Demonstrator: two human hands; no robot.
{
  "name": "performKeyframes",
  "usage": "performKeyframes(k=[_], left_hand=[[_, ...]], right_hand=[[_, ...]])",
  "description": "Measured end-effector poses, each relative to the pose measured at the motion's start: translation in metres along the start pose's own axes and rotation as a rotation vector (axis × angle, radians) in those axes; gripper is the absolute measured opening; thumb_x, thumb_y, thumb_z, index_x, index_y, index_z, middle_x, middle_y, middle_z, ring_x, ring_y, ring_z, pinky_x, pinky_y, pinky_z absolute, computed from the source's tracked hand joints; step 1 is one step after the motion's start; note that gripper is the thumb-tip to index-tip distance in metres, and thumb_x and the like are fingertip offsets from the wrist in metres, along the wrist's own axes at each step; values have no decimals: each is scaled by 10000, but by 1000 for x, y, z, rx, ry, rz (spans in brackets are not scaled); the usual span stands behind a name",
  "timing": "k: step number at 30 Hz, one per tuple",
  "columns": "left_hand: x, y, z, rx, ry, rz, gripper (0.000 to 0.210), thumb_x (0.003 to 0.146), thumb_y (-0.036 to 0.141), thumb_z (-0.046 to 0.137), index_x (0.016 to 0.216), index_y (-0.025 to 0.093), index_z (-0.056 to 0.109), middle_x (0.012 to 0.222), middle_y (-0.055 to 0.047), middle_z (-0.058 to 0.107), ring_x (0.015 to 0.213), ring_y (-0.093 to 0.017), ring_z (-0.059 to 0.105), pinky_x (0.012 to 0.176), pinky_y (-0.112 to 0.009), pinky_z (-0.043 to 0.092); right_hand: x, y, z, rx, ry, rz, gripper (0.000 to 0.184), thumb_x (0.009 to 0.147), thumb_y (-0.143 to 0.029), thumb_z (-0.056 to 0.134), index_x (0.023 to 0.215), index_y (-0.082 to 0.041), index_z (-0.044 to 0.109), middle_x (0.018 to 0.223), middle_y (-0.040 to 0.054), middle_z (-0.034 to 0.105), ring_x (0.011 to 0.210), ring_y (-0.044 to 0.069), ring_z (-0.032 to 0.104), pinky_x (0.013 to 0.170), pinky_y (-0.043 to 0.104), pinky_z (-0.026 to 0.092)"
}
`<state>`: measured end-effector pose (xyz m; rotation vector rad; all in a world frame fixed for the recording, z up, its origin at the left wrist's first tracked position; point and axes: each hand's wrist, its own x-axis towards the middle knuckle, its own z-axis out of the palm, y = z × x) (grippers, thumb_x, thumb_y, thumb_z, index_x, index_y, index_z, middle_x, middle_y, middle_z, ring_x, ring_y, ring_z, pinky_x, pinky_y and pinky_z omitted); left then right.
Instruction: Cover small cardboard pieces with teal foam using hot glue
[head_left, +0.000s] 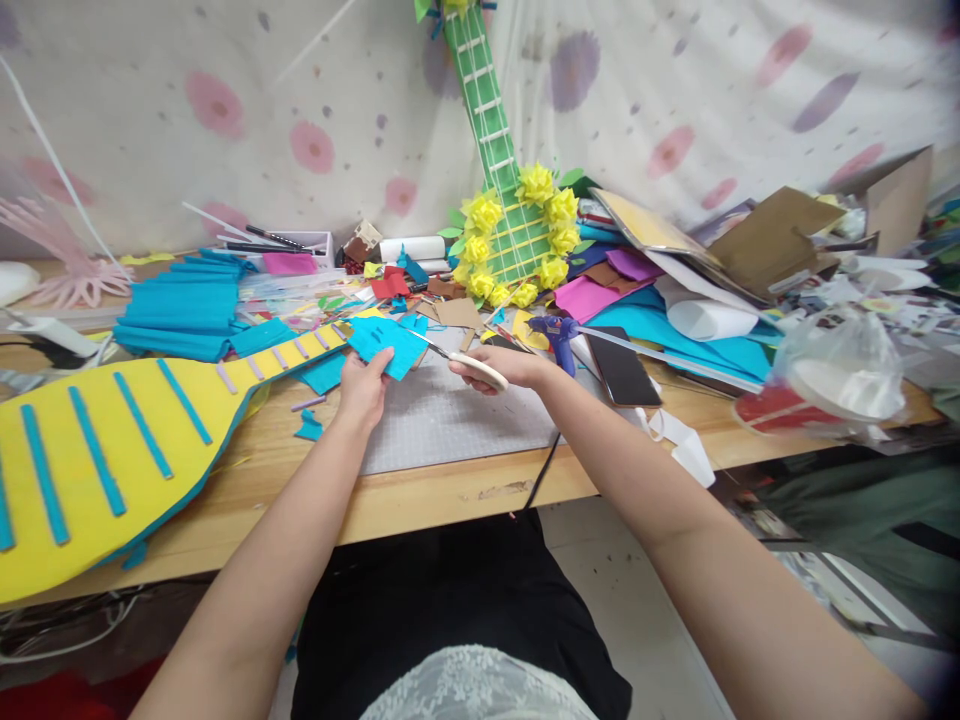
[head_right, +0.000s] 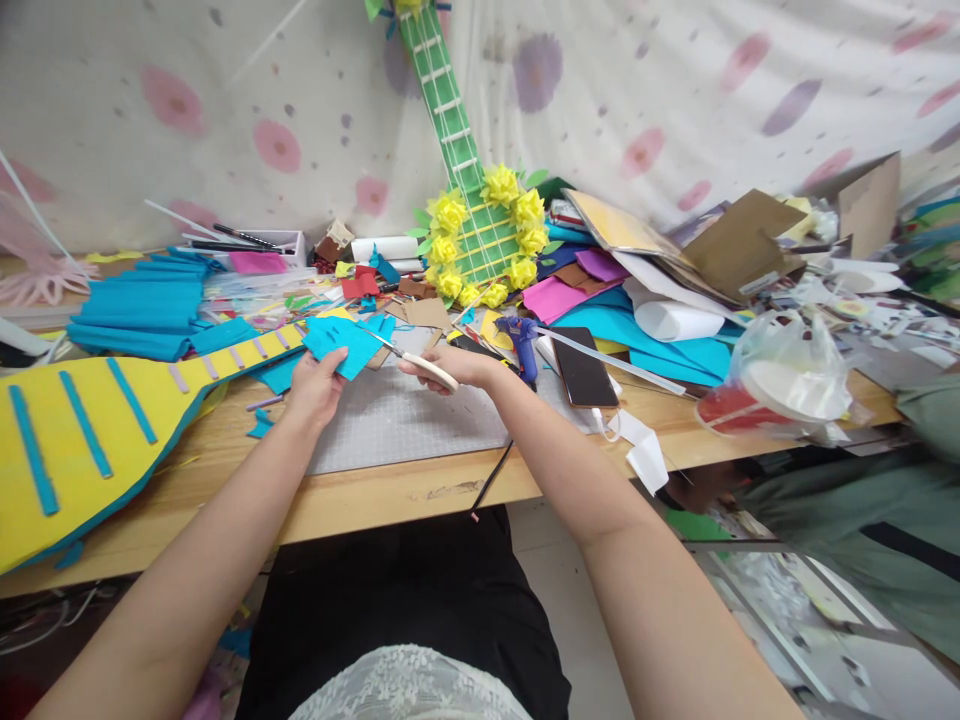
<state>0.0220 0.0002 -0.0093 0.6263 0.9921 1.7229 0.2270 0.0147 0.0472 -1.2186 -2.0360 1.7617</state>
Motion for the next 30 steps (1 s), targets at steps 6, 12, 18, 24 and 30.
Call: performKeyframes(k=[6, 12, 18, 24, 30], left_hand=[[-2, 2, 2, -10, -4, -15, 415, 436, 238, 821, 775, 173, 591, 797, -27, 691, 805, -181, 651, 800, -354, 527], [-3, 3, 2, -3, -14, -21, 422, 412, 257, 830, 749, 178, 589, 740, -8, 687, 686, -140, 635, 745, -316, 536], [-7, 3, 5, 25, -98, -54, 426, 425, 255, 832, 769, 172, 594, 741, -1, 680, 657, -133, 625, 725, -306, 525], [-10, -1, 5, 52, -142, -50, 411, 464, 264, 822, 796, 168, 600, 795, -22, 683, 716, -155, 637, 731, -311, 512], [-9, -2, 4, 43, -147, -34, 373, 481, 268, 815, 759, 165, 589, 751, -8, 668, 683, -138, 627, 702, -286, 510]], right_hand=[[2, 4, 0, -65, -59, -43, 539, 759, -680, 485, 659, -151, 458, 493, -32, 465, 417, 59, 436, 406, 186, 331], [-2, 3, -2, -59, -81, -14, 522, 757, -669, 497, 665, -158, 441, 507, -41, 453, 433, 57, 430, 418, 183, 336], [-3, 4, -3, -90, -80, -41, 530, 762, -670, 487, 638, -157, 443, 502, -35, 461, 436, 60, 435, 417, 184, 336], [3, -1, 3, -38, -28, -39, 508, 769, -648, 508, 648, -158, 448, 486, -40, 454, 420, 57, 431, 397, 182, 341], [6, 2, 5, 11, -9, -37, 509, 758, -643, 531, 631, -159, 437, 459, -54, 423, 380, 46, 404, 366, 177, 305]])
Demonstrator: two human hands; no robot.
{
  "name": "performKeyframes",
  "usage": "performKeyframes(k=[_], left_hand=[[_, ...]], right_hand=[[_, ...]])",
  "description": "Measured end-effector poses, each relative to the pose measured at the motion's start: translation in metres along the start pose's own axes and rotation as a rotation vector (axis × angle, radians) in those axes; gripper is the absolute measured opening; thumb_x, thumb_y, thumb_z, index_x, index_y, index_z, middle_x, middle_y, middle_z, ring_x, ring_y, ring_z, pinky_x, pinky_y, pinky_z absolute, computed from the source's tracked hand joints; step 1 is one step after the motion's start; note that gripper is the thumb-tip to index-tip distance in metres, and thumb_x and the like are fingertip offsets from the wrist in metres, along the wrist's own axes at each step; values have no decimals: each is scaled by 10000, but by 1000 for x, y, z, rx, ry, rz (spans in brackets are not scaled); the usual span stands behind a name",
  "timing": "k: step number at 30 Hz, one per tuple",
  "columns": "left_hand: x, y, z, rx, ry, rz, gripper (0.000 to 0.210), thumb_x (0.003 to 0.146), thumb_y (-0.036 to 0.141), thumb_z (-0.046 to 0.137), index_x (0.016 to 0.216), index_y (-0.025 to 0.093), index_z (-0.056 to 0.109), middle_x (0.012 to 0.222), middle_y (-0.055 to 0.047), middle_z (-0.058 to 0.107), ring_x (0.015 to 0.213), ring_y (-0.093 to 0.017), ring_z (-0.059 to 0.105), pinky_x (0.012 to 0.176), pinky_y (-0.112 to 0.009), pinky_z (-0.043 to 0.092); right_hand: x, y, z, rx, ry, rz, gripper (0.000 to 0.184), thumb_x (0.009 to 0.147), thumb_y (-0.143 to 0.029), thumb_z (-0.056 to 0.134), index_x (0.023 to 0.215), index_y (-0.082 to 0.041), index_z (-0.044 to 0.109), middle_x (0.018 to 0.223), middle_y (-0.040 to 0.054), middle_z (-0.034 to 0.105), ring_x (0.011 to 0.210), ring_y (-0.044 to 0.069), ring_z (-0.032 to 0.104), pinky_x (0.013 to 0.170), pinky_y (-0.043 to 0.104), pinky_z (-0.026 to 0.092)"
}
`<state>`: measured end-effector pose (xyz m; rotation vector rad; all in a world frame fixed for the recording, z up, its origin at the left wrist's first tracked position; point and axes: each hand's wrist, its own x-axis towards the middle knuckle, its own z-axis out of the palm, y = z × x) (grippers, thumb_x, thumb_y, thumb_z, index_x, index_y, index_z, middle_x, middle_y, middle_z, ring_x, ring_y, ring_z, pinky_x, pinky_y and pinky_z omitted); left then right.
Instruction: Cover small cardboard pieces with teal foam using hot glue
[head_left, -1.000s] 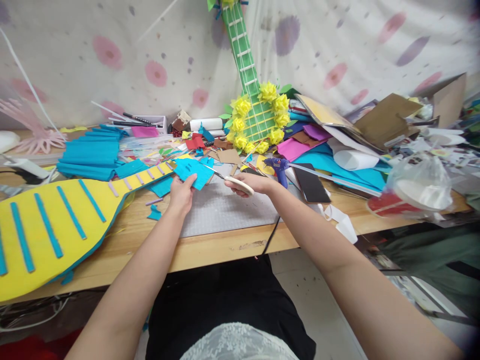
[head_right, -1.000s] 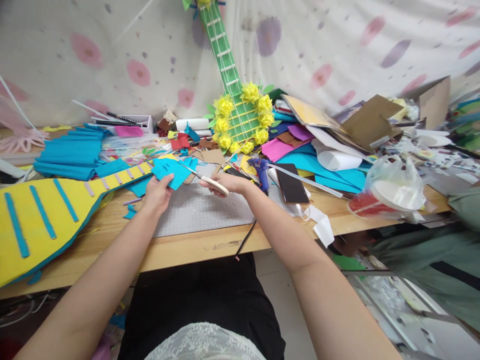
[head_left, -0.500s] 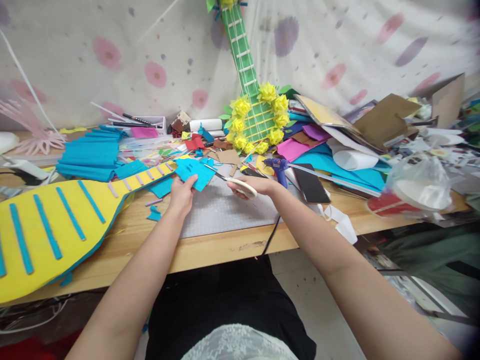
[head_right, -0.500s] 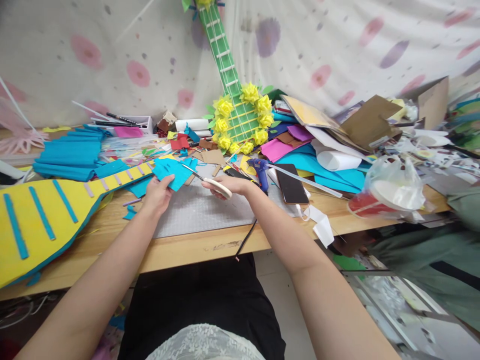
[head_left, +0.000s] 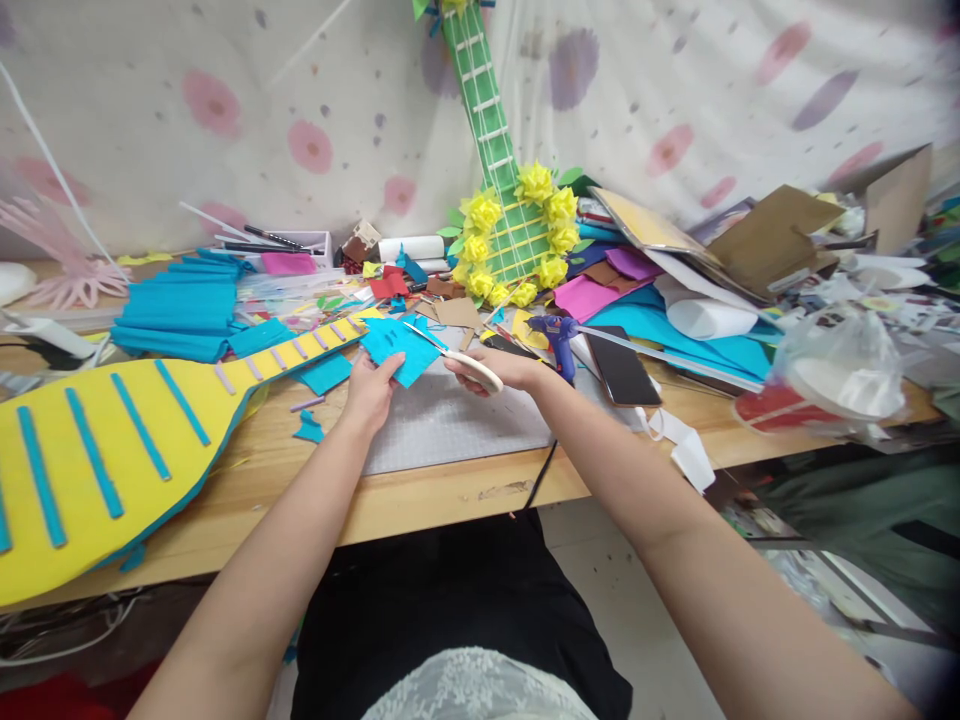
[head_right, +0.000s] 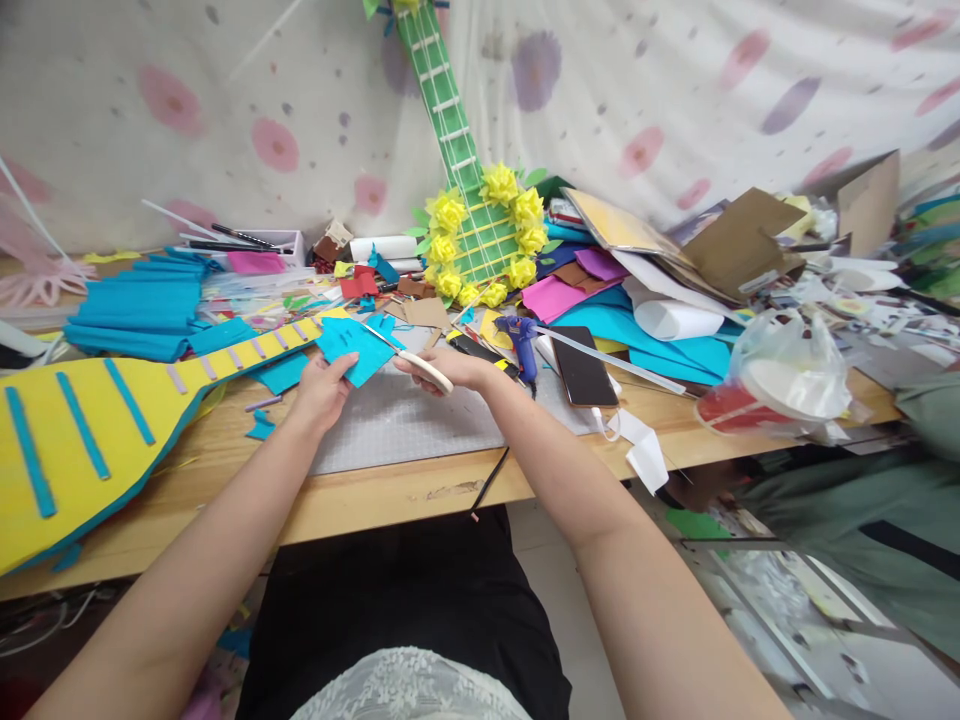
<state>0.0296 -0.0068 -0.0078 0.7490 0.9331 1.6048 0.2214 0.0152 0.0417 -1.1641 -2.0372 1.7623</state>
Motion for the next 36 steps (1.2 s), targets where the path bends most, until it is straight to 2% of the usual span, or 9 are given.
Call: performKeyframes(k=[6, 12, 18, 25, 30, 36], left_hand=[[0, 2, 1, -3, 2, -24, 360, 476, 257, 810, 748, 172, 588, 736, -3, 664, 688, -147, 631, 708, -297, 513], [4, 10, -4, 12, 58, -7, 350, 482, 256, 791, 791, 185, 642, 773, -7, 691, 745, -167, 651, 750, -314, 513], [5, 16, -7, 53, 31, -4, 326, 494, 274, 782, 783, 179, 666, 764, -7, 703, 685, -150, 640, 696, -290, 524], [3, 13, -3, 60, 22, -50, 336, 550, 298, 767, 849, 199, 653, 752, -2, 682, 632, -145, 622, 651, -307, 536], [2, 11, -6, 142, -16, -31, 344, 529, 344, 787, 806, 174, 675, 722, -17, 677, 637, -149, 613, 646, -299, 536], [1, 10, -8, 273, -10, -51, 450, 509, 388, 792, 880, 159, 680, 779, -15, 685, 619, -118, 586, 617, -259, 507]], right_hand=[[1, 3, 1, 63, 39, 0, 505, 719, -634, 586, 640, -164, 421, 456, -67, 401, 377, 38, 372, 364, 178, 283], [-9, 6, -8, 42, -38, -43, 509, 724, -654, 560, 670, -176, 393, 529, -61, 403, 445, 49, 395, 421, 189, 323], [-24, 9, -24, -239, 35, -11, 426, 757, -579, 571, 762, -169, 453, 614, -42, 423, 542, 73, 433, 507, 209, 361], [-26, 12, -24, -515, -50, 0, 470, 762, -629, 517, 812, -162, 524, 718, -2, 502, 648, 107, 469, 556, 225, 347], [-20, 11, -25, -400, -128, -3, 472, 775, -635, 496, 775, -164, 479, 685, -16, 468, 608, 90, 463, 549, 223, 372], [-8, 4, -26, -254, -217, 57, 474, 760, -633, 530, 757, -165, 452, 643, -32, 439, 544, 67, 428, 501, 203, 356]])
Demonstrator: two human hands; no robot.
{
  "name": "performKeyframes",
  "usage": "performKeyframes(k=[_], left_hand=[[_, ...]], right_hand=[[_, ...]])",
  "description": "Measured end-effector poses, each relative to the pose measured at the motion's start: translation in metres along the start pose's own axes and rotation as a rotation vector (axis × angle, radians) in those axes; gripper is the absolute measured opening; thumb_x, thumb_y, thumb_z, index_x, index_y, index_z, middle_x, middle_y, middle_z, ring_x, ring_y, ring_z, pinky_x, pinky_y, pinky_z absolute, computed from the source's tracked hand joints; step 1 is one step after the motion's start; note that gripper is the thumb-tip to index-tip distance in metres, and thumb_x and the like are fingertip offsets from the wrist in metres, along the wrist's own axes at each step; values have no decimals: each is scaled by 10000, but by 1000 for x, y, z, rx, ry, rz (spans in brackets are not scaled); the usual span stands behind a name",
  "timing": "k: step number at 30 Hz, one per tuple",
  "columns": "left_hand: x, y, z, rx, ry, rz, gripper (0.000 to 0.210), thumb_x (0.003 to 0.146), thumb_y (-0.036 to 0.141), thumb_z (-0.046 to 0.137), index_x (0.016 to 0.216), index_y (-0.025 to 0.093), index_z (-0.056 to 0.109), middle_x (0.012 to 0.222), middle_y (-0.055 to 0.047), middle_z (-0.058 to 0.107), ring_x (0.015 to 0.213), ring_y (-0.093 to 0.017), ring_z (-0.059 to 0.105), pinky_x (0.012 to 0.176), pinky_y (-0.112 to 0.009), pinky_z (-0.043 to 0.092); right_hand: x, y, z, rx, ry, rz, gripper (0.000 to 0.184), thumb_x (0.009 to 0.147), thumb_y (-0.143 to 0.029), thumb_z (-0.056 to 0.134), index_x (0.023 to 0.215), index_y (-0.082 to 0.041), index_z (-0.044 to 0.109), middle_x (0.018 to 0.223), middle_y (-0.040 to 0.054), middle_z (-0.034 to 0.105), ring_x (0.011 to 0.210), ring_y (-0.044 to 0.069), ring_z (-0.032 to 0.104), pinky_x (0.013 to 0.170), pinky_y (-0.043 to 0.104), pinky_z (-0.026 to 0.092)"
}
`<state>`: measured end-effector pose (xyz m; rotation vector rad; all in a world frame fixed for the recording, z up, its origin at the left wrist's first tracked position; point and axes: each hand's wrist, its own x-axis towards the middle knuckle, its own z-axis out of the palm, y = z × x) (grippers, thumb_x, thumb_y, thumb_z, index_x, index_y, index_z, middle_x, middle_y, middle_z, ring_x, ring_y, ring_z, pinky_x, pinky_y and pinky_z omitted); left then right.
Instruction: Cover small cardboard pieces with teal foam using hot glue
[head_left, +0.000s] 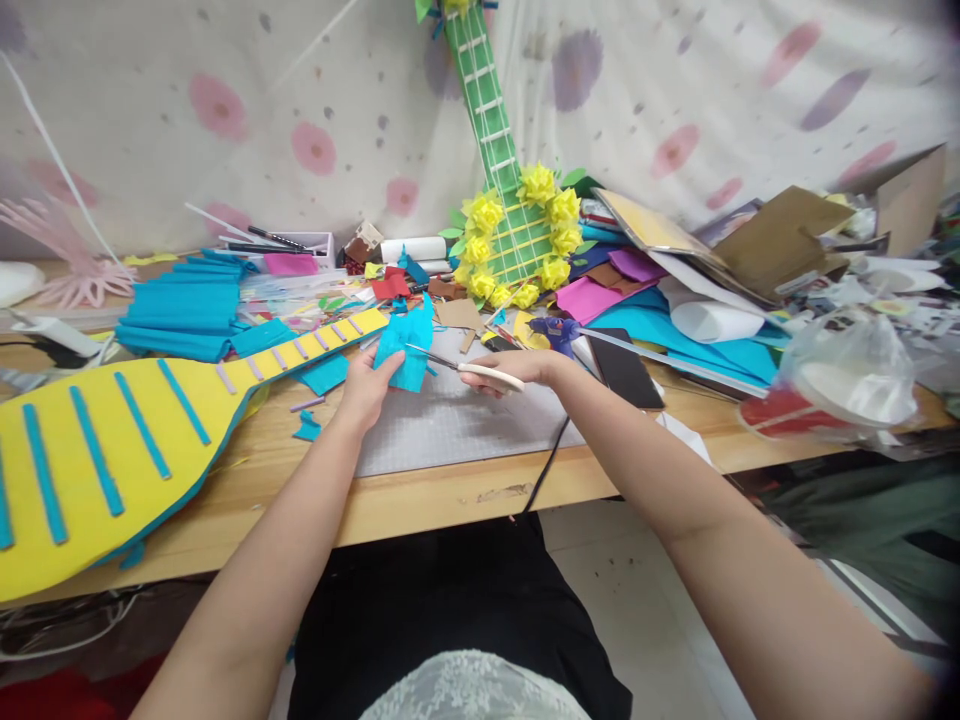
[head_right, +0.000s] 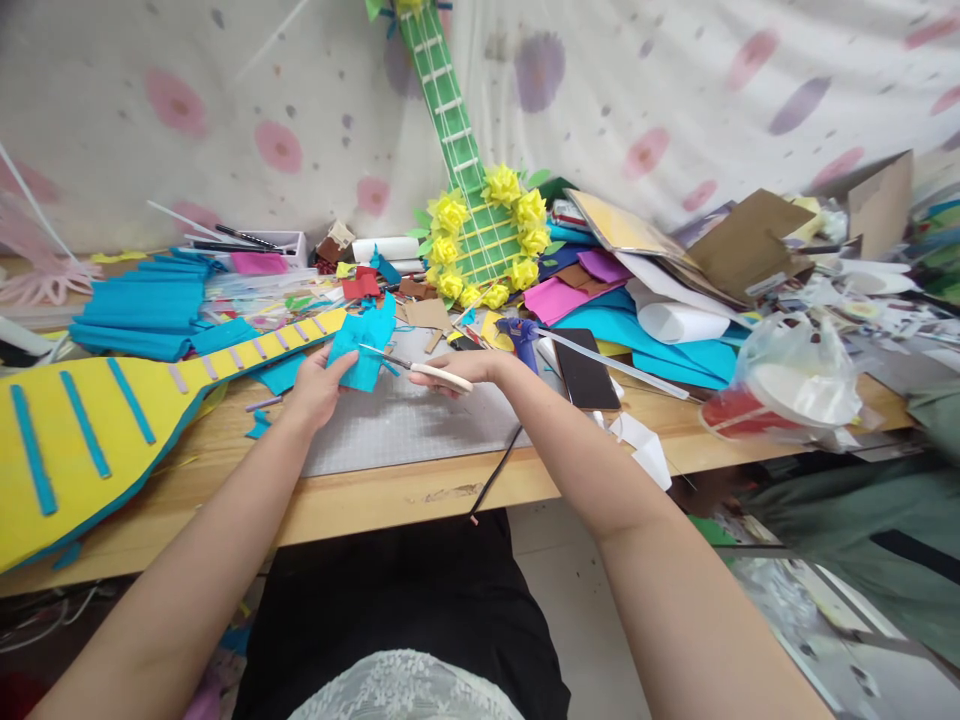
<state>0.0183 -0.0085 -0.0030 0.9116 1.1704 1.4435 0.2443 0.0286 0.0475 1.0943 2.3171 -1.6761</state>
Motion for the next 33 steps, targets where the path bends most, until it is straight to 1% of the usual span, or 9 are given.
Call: performKeyframes(k=[5, 9, 11, 15, 20, 29, 33], left_hand=[[-3, 3, 4, 17, 33, -36, 475, 472, 395, 797, 858, 146, 680, 746, -19, 676, 586, -118, 570, 576, -258, 493], [-4, 4, 5, 29, 28, -61, 494, 458, 396, 797, 867, 145, 679, 735, -20, 673, 570, -129, 568, 532, -261, 481], [-4, 4, 5, 38, 25, -49, 486, 469, 403, 792, 865, 144, 680, 741, -22, 674, 582, -132, 572, 540, -259, 478], [-3, 1, 4, 35, 21, -21, 450, 489, 404, 787, 842, 146, 680, 730, -16, 668, 601, -127, 570, 587, -258, 480], [0, -4, 2, 33, 14, -16, 434, 499, 434, 781, 807, 147, 673, 706, -9, 652, 557, -106, 534, 556, -242, 461], [1, -2, 2, 35, 19, -73, 441, 472, 429, 793, 790, 149, 669, 680, -7, 645, 527, -105, 534, 487, -225, 447], [0, 0, 4, 12, 24, -85, 435, 450, 409, 804, 772, 150, 669, 682, -8, 657, 535, -110, 545, 518, -241, 471]], right_hand=[[6, -4, -3, -25, -27, 32, 424, 784, -579, 544, 771, -160, 479, 613, -34, 456, 530, 67, 431, 504, 196, 359], [6, -7, -4, -67, -44, -6, 416, 823, -561, 506, 733, -157, 473, 592, -31, 461, 529, 63, 438, 516, 186, 361], [5, -10, -4, -79, -43, -15, 420, 831, -555, 502, 714, -153, 470, 584, -31, 458, 525, 58, 435, 515, 180, 354], [2, -14, -3, -71, -26, 18, 419, 829, -552, 511, 714, -151, 471, 581, -33, 451, 515, 55, 427, 494, 176, 340], [4, -11, -3, -50, -38, 21, 410, 821, -555, 518, 740, -156, 475, 591, -37, 445, 514, 54, 415, 493, 177, 342], [2, -12, -3, -79, -17, 19, 424, 826, -564, 505, 741, -149, 475, 615, -30, 439, 526, 54, 422, 485, 175, 340], [1, -12, -2, -47, -25, 23, 414, 826, -554, 512, 743, -153, 460, 602, -38, 427, 516, 51, 408, 483, 174, 338]])
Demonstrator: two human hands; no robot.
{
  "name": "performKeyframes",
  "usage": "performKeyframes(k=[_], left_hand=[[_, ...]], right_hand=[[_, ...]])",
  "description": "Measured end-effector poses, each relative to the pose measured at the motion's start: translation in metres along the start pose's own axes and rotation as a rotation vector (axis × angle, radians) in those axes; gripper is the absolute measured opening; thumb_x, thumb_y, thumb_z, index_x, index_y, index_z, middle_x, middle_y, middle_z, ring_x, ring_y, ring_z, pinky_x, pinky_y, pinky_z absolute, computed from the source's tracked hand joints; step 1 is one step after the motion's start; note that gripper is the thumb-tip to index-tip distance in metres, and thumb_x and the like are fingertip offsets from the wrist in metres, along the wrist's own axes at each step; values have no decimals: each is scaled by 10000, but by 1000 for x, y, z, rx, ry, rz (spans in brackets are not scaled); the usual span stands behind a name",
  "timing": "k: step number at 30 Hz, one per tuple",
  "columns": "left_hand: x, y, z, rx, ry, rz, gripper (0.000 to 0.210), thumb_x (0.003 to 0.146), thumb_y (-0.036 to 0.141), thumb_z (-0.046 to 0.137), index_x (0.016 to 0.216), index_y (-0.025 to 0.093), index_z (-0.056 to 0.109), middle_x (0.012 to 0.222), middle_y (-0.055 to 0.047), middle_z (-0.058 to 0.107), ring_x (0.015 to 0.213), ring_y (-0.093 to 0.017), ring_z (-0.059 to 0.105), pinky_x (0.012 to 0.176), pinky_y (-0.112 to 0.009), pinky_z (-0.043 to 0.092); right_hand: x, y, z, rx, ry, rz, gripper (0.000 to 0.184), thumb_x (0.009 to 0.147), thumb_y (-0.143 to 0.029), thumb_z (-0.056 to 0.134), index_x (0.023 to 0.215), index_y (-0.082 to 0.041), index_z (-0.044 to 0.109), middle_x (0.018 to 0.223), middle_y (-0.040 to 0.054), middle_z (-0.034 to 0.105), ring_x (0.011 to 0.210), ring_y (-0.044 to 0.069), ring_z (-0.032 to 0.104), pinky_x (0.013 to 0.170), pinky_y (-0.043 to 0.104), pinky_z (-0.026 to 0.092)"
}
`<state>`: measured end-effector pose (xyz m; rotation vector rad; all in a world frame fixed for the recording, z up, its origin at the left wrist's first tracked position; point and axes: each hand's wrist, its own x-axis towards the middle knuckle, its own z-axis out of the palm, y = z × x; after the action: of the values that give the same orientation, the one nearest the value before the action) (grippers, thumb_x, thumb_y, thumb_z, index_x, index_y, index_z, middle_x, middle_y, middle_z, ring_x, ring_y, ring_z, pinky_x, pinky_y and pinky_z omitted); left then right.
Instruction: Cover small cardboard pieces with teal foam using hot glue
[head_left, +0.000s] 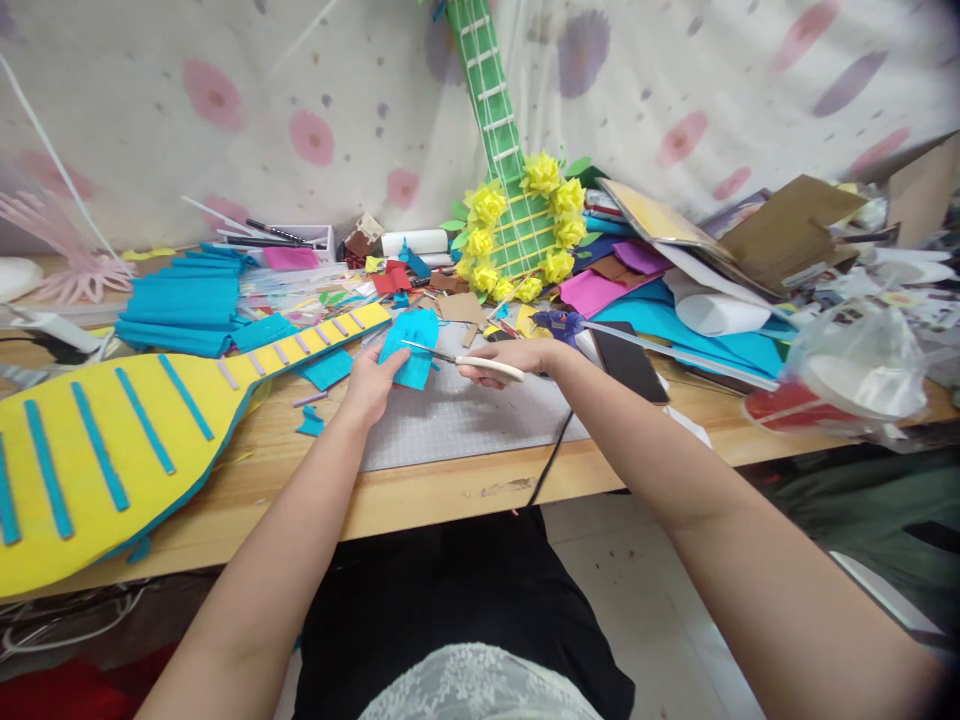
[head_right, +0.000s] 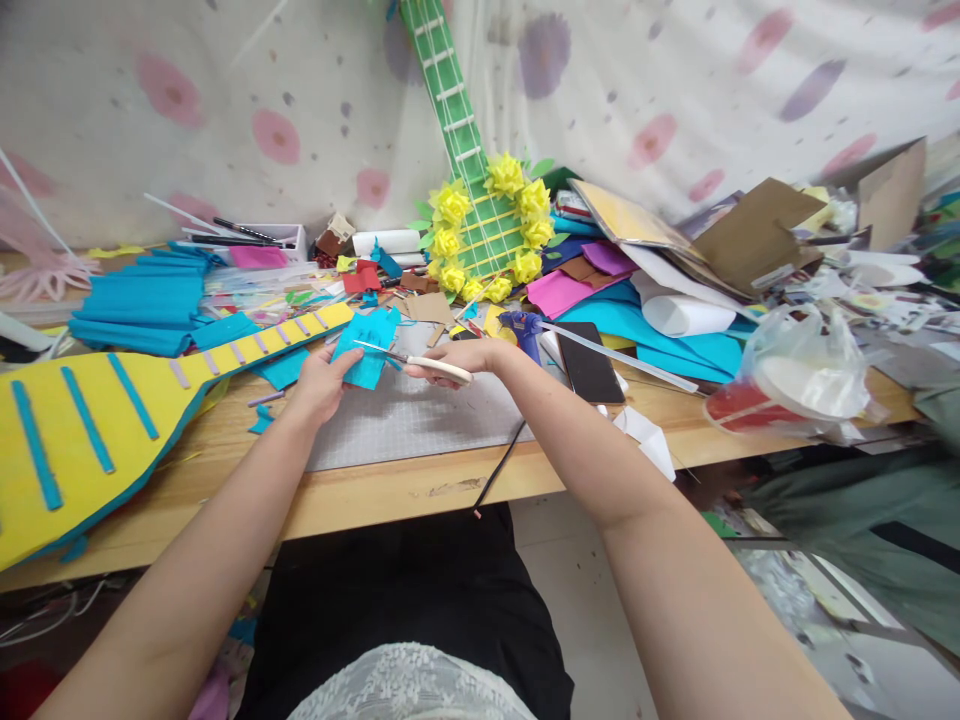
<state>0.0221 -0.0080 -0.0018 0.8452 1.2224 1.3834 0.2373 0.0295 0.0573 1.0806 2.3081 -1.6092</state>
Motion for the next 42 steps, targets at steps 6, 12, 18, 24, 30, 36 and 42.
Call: performKeyframes(k=[6, 12, 18, 24, 30, 36, 42], left_hand=[[0, 0, -1, 4, -15, 5, 419, 463, 403, 801, 773, 154, 671, 675, -6, 659, 545, -113, 546, 541, -242, 464], [2, -3, -1, 3, -16, 13, 427, 465, 412, 802, 782, 159, 668, 703, -14, 661, 551, -115, 542, 541, -246, 456], [1, -2, -1, 9, -13, 6, 418, 475, 399, 801, 782, 151, 666, 689, -22, 654, 561, -131, 557, 564, -265, 463], [3, -5, -3, 10, -18, 14, 413, 494, 400, 793, 806, 156, 677, 702, -22, 667, 546, -120, 552, 526, -242, 456], [3, -4, -2, -19, -22, -6, 423, 469, 384, 805, 795, 151, 669, 720, -21, 674, 562, -120, 566, 573, -261, 481], [3, -5, -3, 7, -13, 12, 392, 486, 385, 795, 781, 160, 668, 695, -18, 659, 546, -120, 548, 540, -251, 458], [2, -4, -1, -2, -19, 9, 407, 486, 383, 792, 794, 150, 662, 715, -36, 659, 571, -134, 562, 581, -276, 469]], right_hand=[[-1, 0, 0, 1, -53, -37, 428, 845, -571, 467, 776, -149, 474, 590, -34, 445, 516, 56, 417, 492, 176, 346], [-1, 0, -2, -9, -35, -15, 426, 831, -567, 494, 771, -146, 481, 601, -29, 450, 525, 64, 433, 495, 195, 354], [0, 2, -1, 38, -10, 1, 430, 805, -568, 530, 737, -149, 465, 600, -32, 436, 504, 56, 413, 470, 192, 342], [0, 4, -2, 18, -22, -19, 418, 798, -559, 547, 752, -152, 463, 609, -37, 430, 515, 53, 405, 479, 186, 343], [-2, 3, -2, 38, -42, -40, 402, 812, -541, 537, 757, -150, 462, 600, -37, 433, 527, 55, 412, 497, 186, 340], [0, 3, -1, 72, -26, -25, 402, 766, -533, 595, 746, -160, 446, 608, -44, 426, 504, 54, 401, 476, 198, 341], [-2, -1, 0, 86, -11, 6, 377, 789, -507, 586, 739, -158, 454, 589, -54, 396, 486, 45, 372, 452, 188, 323]])
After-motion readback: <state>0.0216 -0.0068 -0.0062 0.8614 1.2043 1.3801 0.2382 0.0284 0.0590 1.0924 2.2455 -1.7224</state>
